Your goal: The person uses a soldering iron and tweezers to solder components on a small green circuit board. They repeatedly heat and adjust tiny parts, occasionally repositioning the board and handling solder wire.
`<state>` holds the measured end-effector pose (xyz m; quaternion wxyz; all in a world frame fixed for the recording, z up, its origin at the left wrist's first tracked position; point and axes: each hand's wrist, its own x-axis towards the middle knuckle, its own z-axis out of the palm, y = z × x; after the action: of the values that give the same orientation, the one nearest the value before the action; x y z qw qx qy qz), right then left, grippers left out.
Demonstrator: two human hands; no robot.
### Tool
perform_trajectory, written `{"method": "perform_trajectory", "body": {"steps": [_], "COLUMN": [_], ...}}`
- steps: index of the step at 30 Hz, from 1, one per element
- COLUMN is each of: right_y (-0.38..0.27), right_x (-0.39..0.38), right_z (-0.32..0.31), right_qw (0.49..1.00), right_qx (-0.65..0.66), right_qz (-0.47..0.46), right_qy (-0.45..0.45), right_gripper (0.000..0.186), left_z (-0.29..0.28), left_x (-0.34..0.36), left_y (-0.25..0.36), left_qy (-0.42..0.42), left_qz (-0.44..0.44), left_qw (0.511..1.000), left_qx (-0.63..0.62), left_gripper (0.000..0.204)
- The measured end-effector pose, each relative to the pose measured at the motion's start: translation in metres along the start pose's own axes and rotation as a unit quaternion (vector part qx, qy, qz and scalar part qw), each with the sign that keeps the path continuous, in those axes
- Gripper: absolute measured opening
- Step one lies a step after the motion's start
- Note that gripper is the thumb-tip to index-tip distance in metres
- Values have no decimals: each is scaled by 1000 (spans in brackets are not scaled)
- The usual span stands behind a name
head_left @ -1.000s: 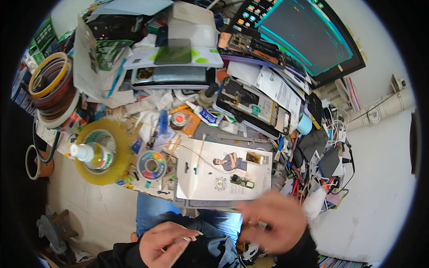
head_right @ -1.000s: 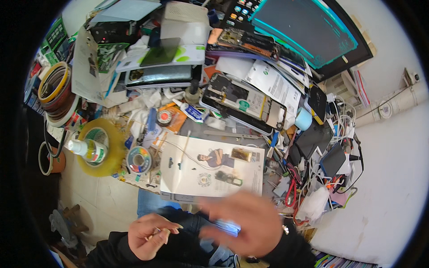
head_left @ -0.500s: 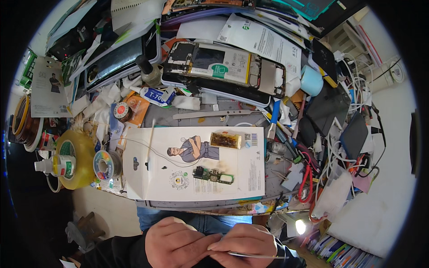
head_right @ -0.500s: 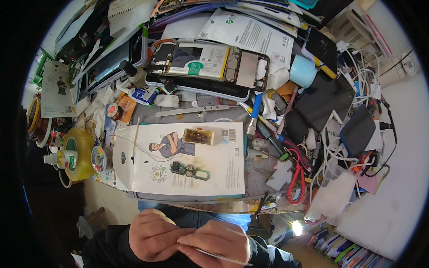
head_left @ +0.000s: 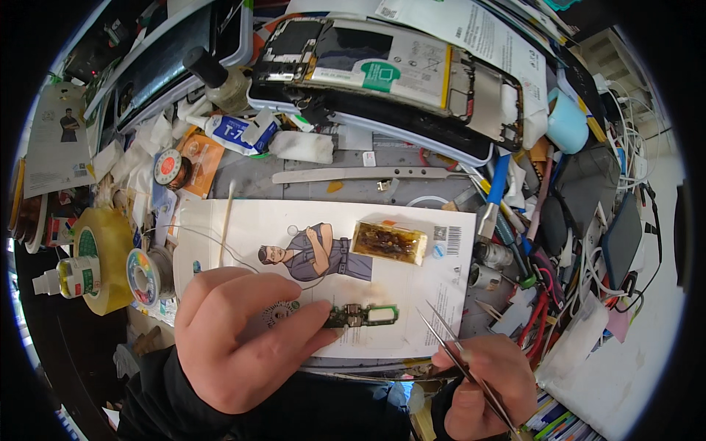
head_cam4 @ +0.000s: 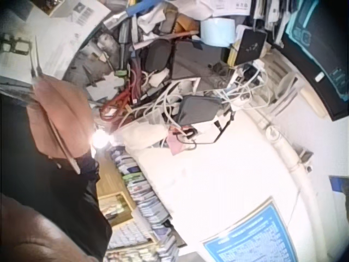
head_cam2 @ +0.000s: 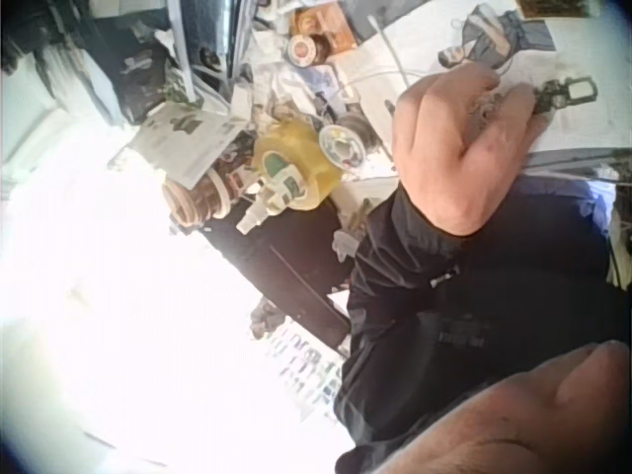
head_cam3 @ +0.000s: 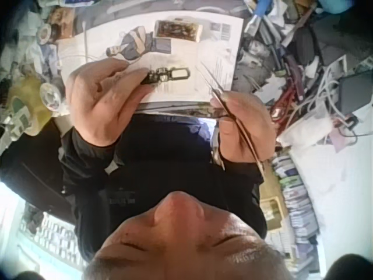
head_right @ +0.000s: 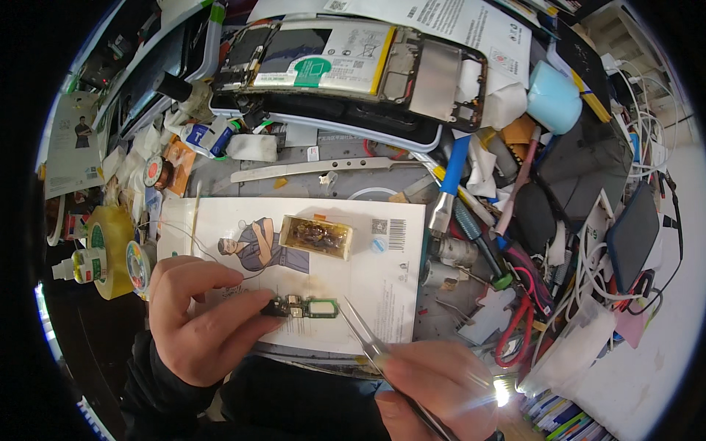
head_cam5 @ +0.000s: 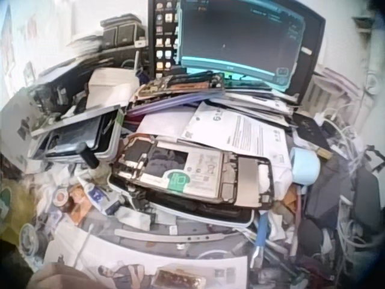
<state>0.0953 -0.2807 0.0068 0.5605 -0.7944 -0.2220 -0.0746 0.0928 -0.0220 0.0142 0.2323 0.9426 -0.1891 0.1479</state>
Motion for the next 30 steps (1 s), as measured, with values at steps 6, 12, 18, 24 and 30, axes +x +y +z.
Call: {"method": "perform_trajectory", "body": {"steps": [6, 12, 18, 24, 30], "right_y": [6, 6, 9, 14, 16], "right_x": [6, 12, 17, 19, 20], "right_z": [5, 2, 1, 1, -2], "right_qw": [1000, 999, 996, 996, 994], "right_qx": [6, 8, -9, 7, 18], "right_qz": [-14, 14, 14, -9, -20], "right_qy": [-21, -51, -87, -91, -108], "right_gripper": [33, 35, 31, 30, 30], "left_z": [7, 1, -1, 0, -1], "left_x": [-8, -9, -7, -5, -5], "left_y": [-3, -2, -1, -3, -3], "left_qy": [32, -36, -49, -47, -53], "left_qz": [5, 4, -13, -13, -21], "left_qw": [999, 999, 999, 999, 998], "left_qx": [-3, 14, 5, -9, -16], "left_gripper": [39, 40, 41, 41, 42]}}
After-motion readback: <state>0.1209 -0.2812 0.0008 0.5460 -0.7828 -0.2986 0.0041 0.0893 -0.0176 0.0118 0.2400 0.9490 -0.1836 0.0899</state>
